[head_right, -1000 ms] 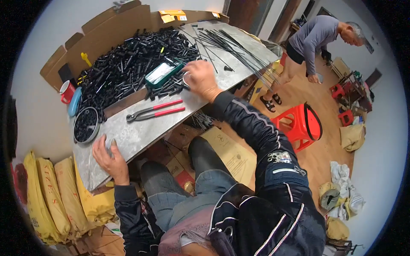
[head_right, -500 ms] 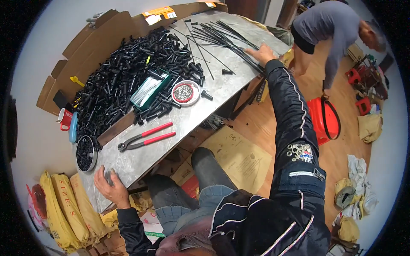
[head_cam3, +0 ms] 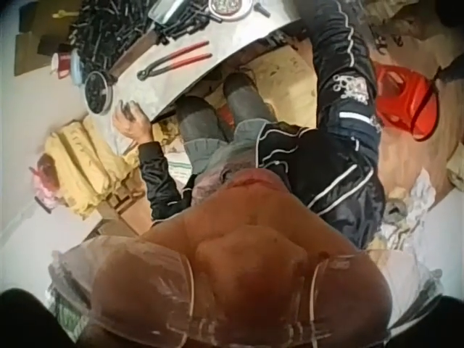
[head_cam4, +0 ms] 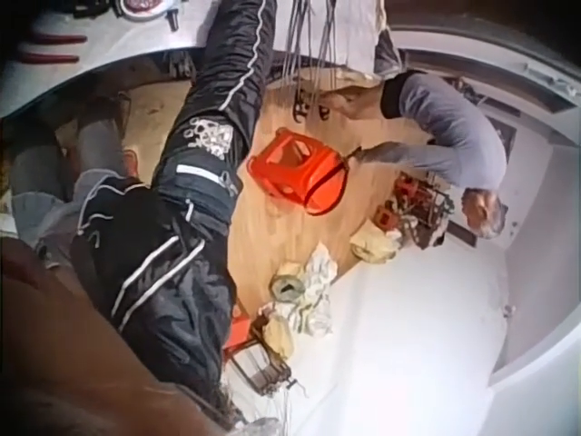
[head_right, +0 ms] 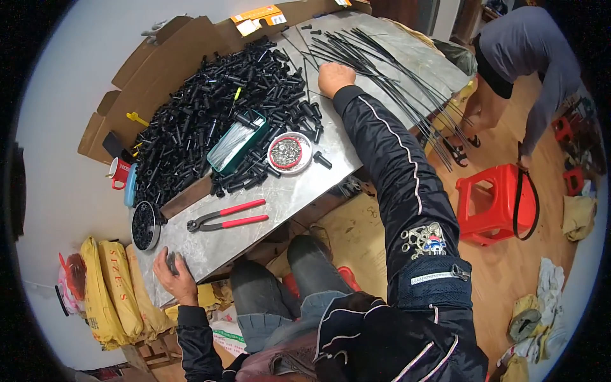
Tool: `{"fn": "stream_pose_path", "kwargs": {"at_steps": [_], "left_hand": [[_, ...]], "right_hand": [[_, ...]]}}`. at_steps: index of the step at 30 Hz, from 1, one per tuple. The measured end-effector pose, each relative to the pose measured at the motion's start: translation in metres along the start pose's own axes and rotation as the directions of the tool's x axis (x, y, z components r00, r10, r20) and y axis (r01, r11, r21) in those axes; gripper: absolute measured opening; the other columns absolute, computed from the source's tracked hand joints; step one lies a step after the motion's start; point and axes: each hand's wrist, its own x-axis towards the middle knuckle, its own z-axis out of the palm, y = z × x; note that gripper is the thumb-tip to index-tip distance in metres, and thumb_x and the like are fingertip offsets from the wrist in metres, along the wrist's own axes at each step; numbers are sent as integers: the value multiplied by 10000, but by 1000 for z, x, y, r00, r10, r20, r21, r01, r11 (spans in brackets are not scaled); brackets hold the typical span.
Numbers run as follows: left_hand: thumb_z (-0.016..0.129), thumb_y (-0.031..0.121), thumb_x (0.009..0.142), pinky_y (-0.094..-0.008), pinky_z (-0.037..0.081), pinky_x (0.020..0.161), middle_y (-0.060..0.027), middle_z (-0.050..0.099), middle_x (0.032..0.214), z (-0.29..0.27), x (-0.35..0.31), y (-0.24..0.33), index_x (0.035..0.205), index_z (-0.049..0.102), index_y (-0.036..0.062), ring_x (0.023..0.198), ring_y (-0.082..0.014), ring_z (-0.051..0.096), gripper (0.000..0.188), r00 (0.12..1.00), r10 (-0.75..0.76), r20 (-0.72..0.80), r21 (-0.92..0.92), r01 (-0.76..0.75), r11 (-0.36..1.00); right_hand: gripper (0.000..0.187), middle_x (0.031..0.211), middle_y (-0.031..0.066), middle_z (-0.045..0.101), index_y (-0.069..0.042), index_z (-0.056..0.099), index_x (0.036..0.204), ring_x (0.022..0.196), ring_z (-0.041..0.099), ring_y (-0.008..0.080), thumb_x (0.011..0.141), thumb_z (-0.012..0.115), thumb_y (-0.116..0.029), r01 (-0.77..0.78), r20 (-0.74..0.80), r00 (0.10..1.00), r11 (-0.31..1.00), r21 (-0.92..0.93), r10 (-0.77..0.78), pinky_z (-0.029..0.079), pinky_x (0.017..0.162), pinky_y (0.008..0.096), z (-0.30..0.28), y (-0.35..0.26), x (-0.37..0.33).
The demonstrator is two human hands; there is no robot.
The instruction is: Sorting, bundling, and trimming the ends of black cable ties at a workstation.
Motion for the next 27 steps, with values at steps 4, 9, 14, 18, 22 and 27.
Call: {"fn": "stream_pose_path", "kwargs": {"at_steps": [4, 9, 14, 18, 22, 27], "left_hand": [[617, 98, 835, -441, 410, 905, -183, 575, 1094, 1, 0, 0, 1142, 579, 4, 1021, -369, 524, 323, 1000, -2, -25, 4, 2, 1000], [625, 97, 823, -454, 402, 905, -183, 579, 1076, 0, 0, -1, 1138, 582, 9, 1009, -373, 529, 330, 999, 10, -33, -22, -11, 1000], [628, 106, 816, -452, 403, 896, -178, 585, 1066, -2, -2, 0, 1146, 581, 13, 998, -367, 537, 346, 1000, -4, -30, -39, 3, 999], [622, 116, 837, -434, 429, 867, -169, 595, 1052, -4, 1, 5, 1138, 582, 11, 973, -362, 549, 321, 999, 12, -50, -28, -13, 1000], [624, 114, 833, -435, 430, 859, -167, 596, 1041, -4, 0, 1, 1132, 585, 18, 976, -359, 553, 317, 998, 5, -65, -50, -8, 999], [621, 111, 831, -432, 424, 862, -151, 596, 1038, -8, -3, -5, 1103, 594, 32, 972, -352, 555, 284, 997, 6, -77, -61, -11, 998]], "right_hand": [[250, 1012, 141, 694, -69, 712, 972, 963, 670, 289, 822, 528, -147, -76, -7, 997, 997, -27, 75, 533, 792, 402, -4, 3, 8], [297, 1061, 197, 665, -27, 688, 1008, 1007, 640, 353, 803, 539, -180, -93, 107, 990, 995, -38, 96, 512, 834, 433, -10, 6, 20], [343, 1021, 212, 668, -6, 682, 965, 962, 648, 355, 780, 581, -276, -45, 82, 995, 998, -47, 49, 501, 848, 449, -9, 10, 11], [334, 854, 271, 651, 30, 657, 890, 861, 649, 398, 801, 584, -283, -48, -61, 997, 992, 117, 56, 501, 754, 466, -32, 28, 33], [309, 546, 69, 537, 2, 590, 700, 453, 520, 151, 862, 580, -260, 62, -180, 983, 899, 433, 19, 402, 436, 332, -79, 40, 42], [272, 559, 31, 542, -36, 559, 671, 433, 495, 105, 856, 601, -231, -58, 2, 994, 517, 854, 109, 368, 391, 263, -143, 8, -36]]}}
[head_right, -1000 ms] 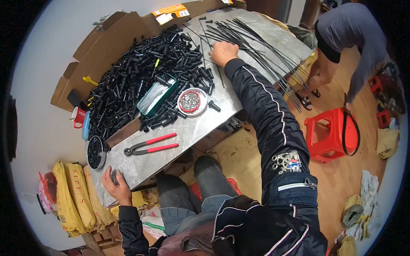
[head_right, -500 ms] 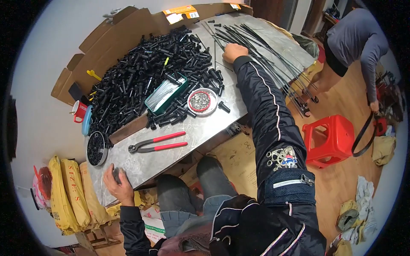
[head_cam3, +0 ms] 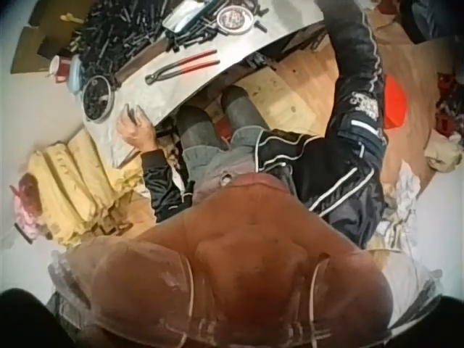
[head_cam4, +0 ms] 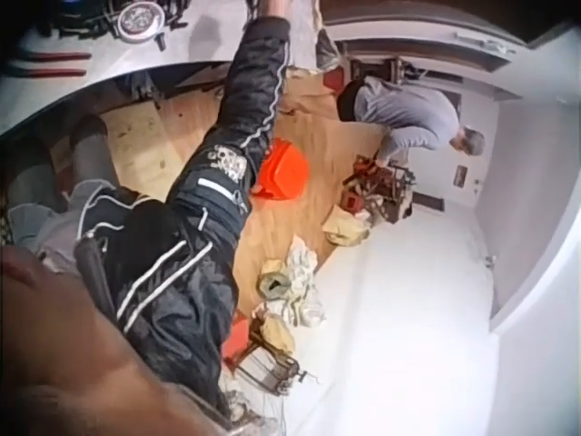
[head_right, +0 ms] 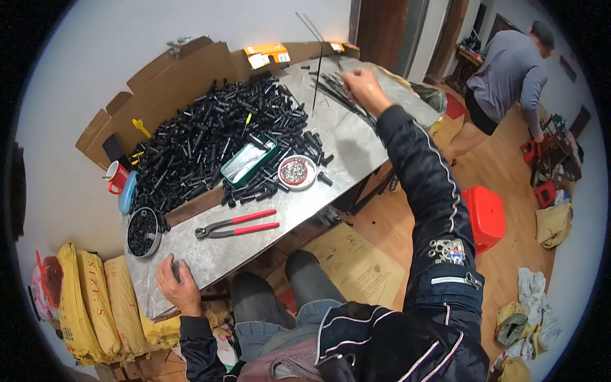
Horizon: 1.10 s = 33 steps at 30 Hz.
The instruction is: Sorting, bundling, and trimming the ends of black cable ties at a workstation.
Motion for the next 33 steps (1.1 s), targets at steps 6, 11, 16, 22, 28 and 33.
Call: {"fn": "stream_pose_path", "kwargs": {"at_steps": [6, 11, 16, 22, 28, 33], "left_hand": [[598, 65, 833, -404, 436, 852, -142, 607, 1009, -2, 5, -3, 1051, 616, 25, 954, -332, 566, 222, 1000, 1, -27, -175, -6, 985], [559, 31, 873, -303, 470, 741, -110, 635, 949, -31, 41, 54, 1012, 641, -11, 839, -208, 597, 166, 998, -57, 3, -621, 47, 782], [515, 189, 964, -218, 467, 602, -28, 637, 839, -43, 42, 125, 1036, 666, 8, 675, -80, 575, 246, 838, 183, 514, -841, 450, 300], [508, 279, 986, -222, 491, 671, -55, 648, 889, -50, 35, 186, 1087, 631, -22, 736, -100, 606, 340, 594, 477, 648, -658, 752, -43], [603, 252, 937, -212, 490, 659, -33, 650, 841, -46, 31, 203, 972, 656, 13, 701, -76, 598, 247, 614, 464, 639, -603, 774, -194], [604, 216, 934, -219, 500, 637, -34, 640, 832, -52, 32, 206, 931, 626, 35, 698, -87, 606, 183, 634, 392, 667, -595, 769, -232]], "right_hand": [[181, 650, -2, 552, -40, 568, 821, 486, 493, 70, 893, 570, -205, 46, 10, 999, 991, 129, -47, 372, 433, 215, -17, -41, -117], [169, 663, 1, 557, -18, 562, 870, 501, 471, 56, 911, 568, -182, 92, 6, 996, 992, 81, -92, 365, 458, 202, -14, -68, -215], [117, 660, 16, 562, -2, 551, 907, 520, 490, 61, 921, 564, -118, 54, 13, 998, 985, 164, -57, 376, 459, 198, 14, -72, -296], [91, 646, 5, 578, -3, 568, 914, 518, 499, 43, 903, 600, -87, -29, 60, 998, 966, 257, 14, 388, 457, 194, 55, -74, -367], [110, 676, 9, 595, -18, 561, 933, 529, 492, 36, 909, 617, -110, -28, 61, 998, 947, 319, 9, 385, 465, 185, 59, -69, -394], [87, 706, 32, 596, -27, 544, 945, 536, 491, 50, 922, 590, -97, -25, 58, 998, 942, 334, 6, 385, 480, 185, 67, -60, -393]]}}
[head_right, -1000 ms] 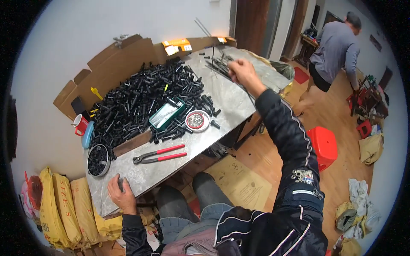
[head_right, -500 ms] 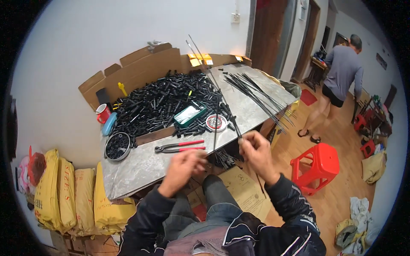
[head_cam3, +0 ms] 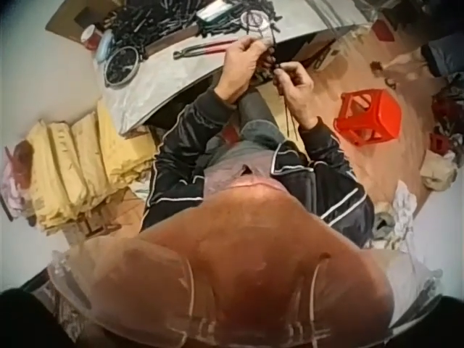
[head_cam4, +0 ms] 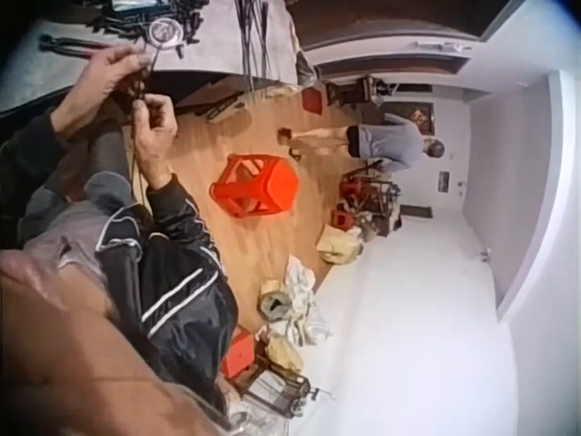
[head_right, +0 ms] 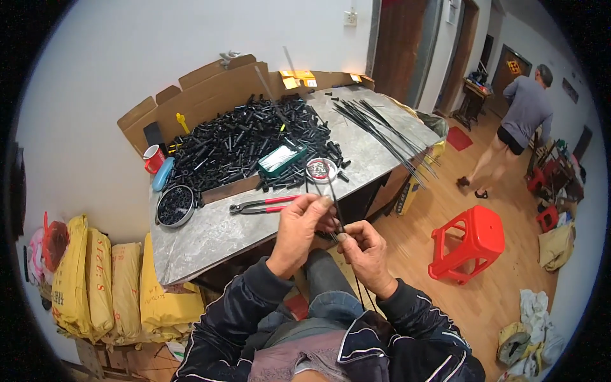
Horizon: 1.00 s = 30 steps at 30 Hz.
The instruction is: Sorting, bundling, and trimming the ends of black cable ties at a workstation.
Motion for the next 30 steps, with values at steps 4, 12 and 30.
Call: {"fn": "stream_pose_path", "kwargs": {"at_steps": [4, 12, 30], "left_hand": [[512, 142, 962, -270, 516, 633, -45, 599, 824, 5, 7, 13, 1048, 525, 45, 683, -140, 608, 130, 984, 136, -116, -88, -147, 985], [477, 187, 992, -180, 254, 413, 60, 383, 604, -18, 1, 95, 1100, 594, 26, 491, -9, 325, 226, 786, 558, -266, 133, -543, 829], [546, 203, 953, -283, 436, 553, -69, 611, 683, -22, -28, 75, 892, 630, -6, 605, -128, 567, 233, 974, 13, 227, 749, -183, 637]], "right_hand": [[84, 733, 38, 613, -20, 544, 957, 553, 505, 53, 925, 582, -88, 55, 33, 998, 998, 0, -55, 406, 493, 191, 0, 0, -2], [151, 804, 97, 615, -12, 627, 971, 693, 587, 185, 841, 576, 45, 421, 71, 863, 636, -647, -500, 457, 614, 281, -48, 1, 28], [287, 920, 47, 621, -97, 652, 963, 882, 583, 252, 688, 710, -41, 678, 539, 464, -109, -727, -703, 412, 907, 423, -79, -97, 77]]}}
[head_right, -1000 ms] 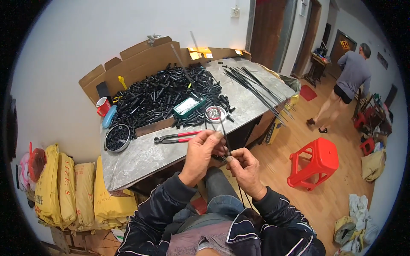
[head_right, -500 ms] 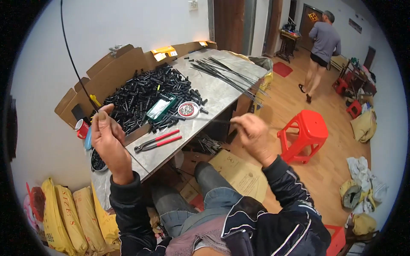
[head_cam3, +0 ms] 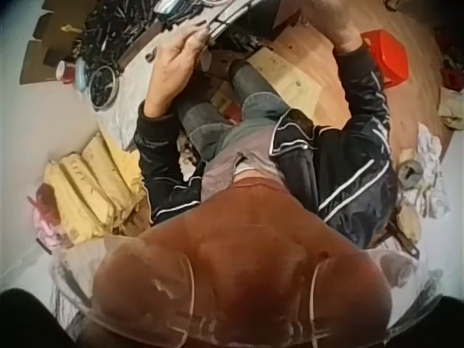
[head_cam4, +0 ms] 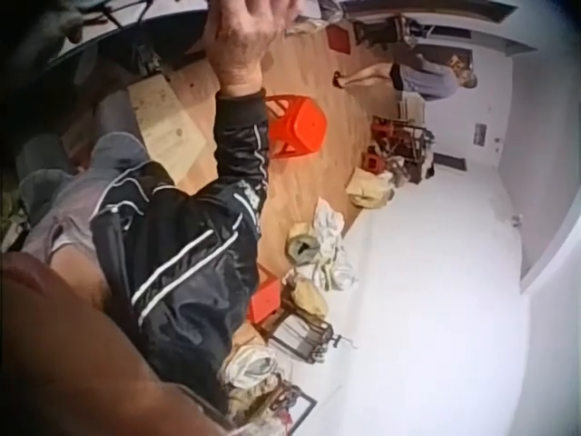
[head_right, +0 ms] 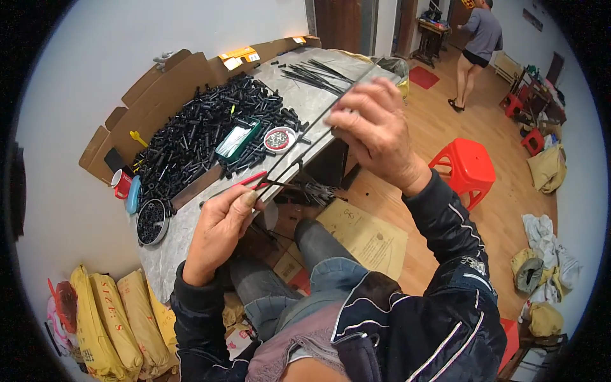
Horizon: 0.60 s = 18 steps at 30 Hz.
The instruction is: Sorting, bundling, and trimming the ends of black cable ties at a workstation.
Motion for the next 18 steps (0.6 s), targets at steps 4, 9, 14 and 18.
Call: {"fn": "stream_pose_path", "kwargs": {"at_steps": [4, 9, 14, 18], "left_hand": [[531, 226, 973, -216, 393, 521, 34, 532, 693, 5, -2, 9, 941, 618, -1, 587, -46, 467, 245, 981, -158, 116, -291, 185, 939], [479, 287, 1000, -182, 230, 411, 64, 334, 600, 7, 6, 19, 974, 594, 14, 474, -17, 279, 298, 971, -237, 0, -684, 173, 709], [406, 332, 1021, -190, 213, 375, 56, 282, 548, 25, 19, 18, 1229, 507, 8, 394, -31, 243, 398, 963, -269, -3, -823, 151, 548], [374, 363, 1025, -204, 207, 370, 69, 253, 528, 29, 27, 15, 1319, 460, 100, 374, -42, 245, 404, 961, -261, -88, -810, 84, 580]], "right_hand": [[418, 1163, 75, 583, -111, 620, 1116, 1126, 507, 278, 711, 715, -87, -190, -341, 930, 974, -127, 137, 378, 968, 406, 19, 33, -5], [240, 983, 129, 656, -51, 644, 1036, 904, 626, 318, 825, 633, -163, -735, -49, 631, 617, 282, 774, 483, 809, 418, 70, 133, -74], [241, 948, 142, 658, -77, 682, 932, 919, 622, 329, 782, 672, -265, -781, 230, 562, 601, -171, 795, 485, 778, 447, 142, 175, -140], [360, 969, 123, 603, -63, 596, 1007, 993, 552, 330, 754, 708, -295, -559, 336, 598, 679, -476, 728, 419, 836, 451, 172, 181, -154]]}}
